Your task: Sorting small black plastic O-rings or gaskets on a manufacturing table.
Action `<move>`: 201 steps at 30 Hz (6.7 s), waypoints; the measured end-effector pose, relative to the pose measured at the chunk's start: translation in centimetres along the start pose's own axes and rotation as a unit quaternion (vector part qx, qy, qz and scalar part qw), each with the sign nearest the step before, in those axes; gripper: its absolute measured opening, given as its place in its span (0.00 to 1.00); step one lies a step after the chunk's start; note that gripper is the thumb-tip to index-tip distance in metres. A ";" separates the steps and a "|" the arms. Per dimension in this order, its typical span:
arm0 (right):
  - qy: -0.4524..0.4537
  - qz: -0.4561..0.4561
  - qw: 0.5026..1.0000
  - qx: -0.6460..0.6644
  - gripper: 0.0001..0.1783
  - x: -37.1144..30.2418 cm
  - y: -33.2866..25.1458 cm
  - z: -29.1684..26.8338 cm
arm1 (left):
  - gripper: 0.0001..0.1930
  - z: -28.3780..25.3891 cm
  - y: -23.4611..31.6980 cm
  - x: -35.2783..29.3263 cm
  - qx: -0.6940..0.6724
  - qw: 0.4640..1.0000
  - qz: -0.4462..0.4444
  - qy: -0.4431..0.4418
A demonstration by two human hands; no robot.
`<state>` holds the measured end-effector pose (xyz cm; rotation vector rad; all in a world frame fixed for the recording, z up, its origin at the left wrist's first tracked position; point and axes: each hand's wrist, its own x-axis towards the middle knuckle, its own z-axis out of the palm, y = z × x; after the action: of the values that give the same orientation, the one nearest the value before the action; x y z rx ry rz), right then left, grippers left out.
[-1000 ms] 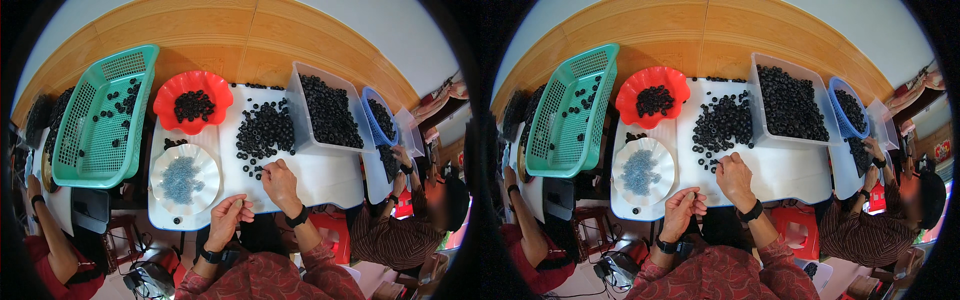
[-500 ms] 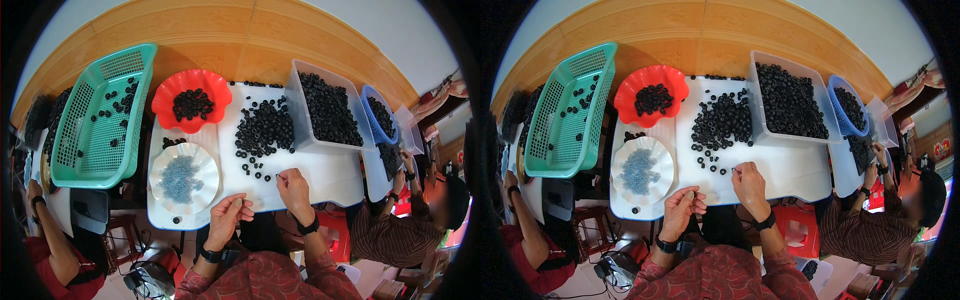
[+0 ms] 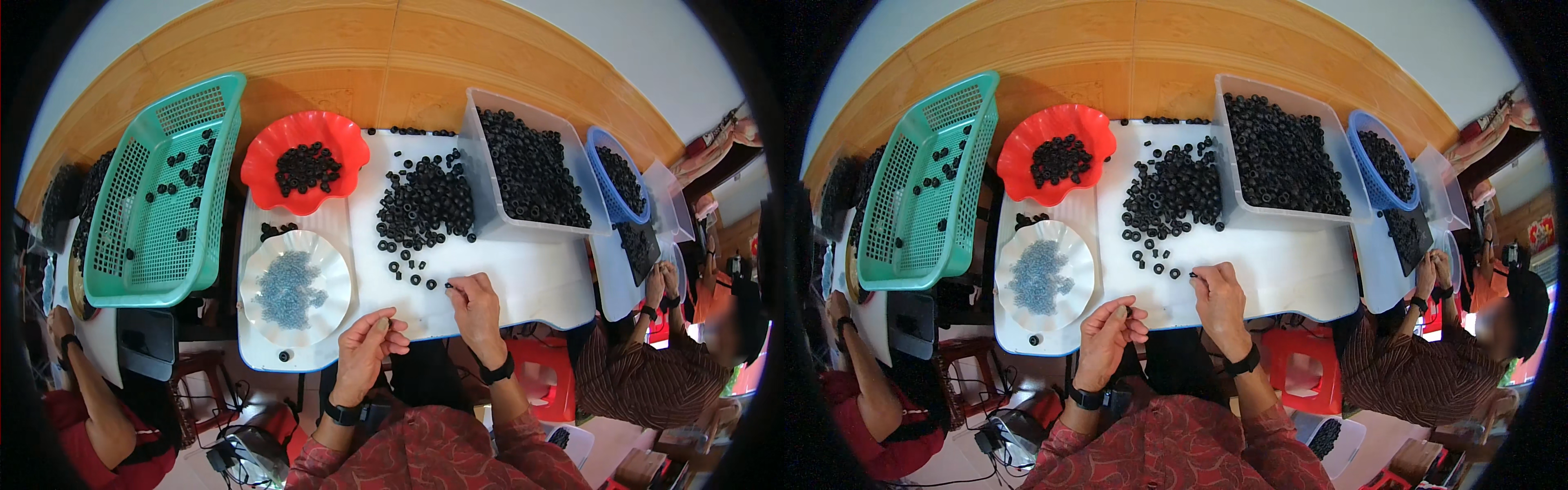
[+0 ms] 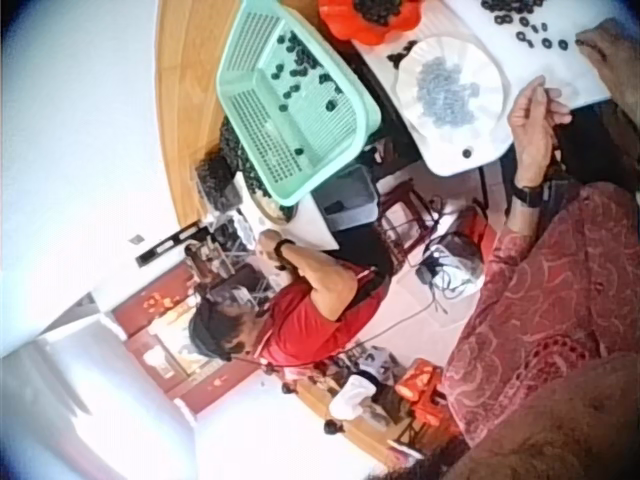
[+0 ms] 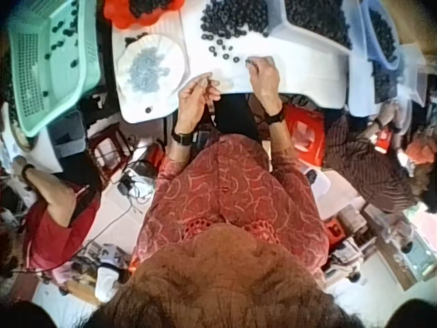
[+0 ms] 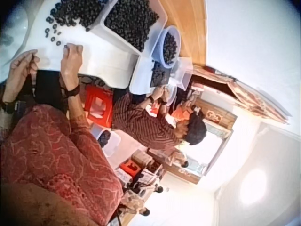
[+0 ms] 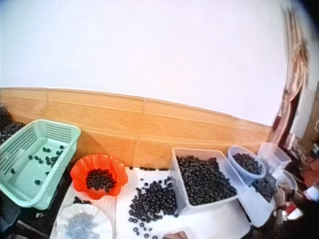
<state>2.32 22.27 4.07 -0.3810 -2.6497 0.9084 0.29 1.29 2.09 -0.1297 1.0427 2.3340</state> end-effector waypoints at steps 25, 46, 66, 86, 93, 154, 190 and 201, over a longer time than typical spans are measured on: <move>-0.089 -0.007 0.970 0.226 0.11 -3.6 -5.3 0.3 | 0.14 0.5 -0.3 -0.6 -0.023 0.999 0.023 -0.026; -0.039 0.030 0.950 0.309 0.10 -4.3 -5.2 1.0 | 0.14 0.3 0.1 -0.7 -0.178 0.983 -0.027 -0.035; 0.000 0.002 0.951 0.308 0.09 -4.5 -6.5 0.3 | 0.14 -0.2 -0.5 -0.8 -0.223 0.972 -0.041 -0.056; -0.036 0.020 0.941 0.337 0.09 -4.8 -7.2 1.2 | 0.13 -0.1 -0.7 -0.9 -0.204 0.977 -0.050 -0.043; -0.044 0.030 0.940 0.337 0.10 -4.7 -7.7 1.0 | 0.13 -0.1 -0.8 -0.9 -0.200 0.978 -0.048 -0.042; 0.001 -0.082 0.984 0.156 0.10 -5.0 -8.5 0.8 | 0.11 -0.1 -1.7 -1.2 -0.147 0.989 0.000 -0.019; -0.048 -0.183 0.982 -0.005 0.13 -4.8 -8.3 0.6 | 0.10 0.5 -1.1 -1.5 0.043 0.997 0.054 0.047; -0.087 -0.145 0.985 0.020 0.10 -5.1 -8.0 0.4 | 0.09 0.0 -1.1 -1.7 0.070 0.997 0.033 0.022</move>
<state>5.69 14.18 7.80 0.0990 -2.7389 0.9352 2.30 1.10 1.85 -0.0948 1.2446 2.3167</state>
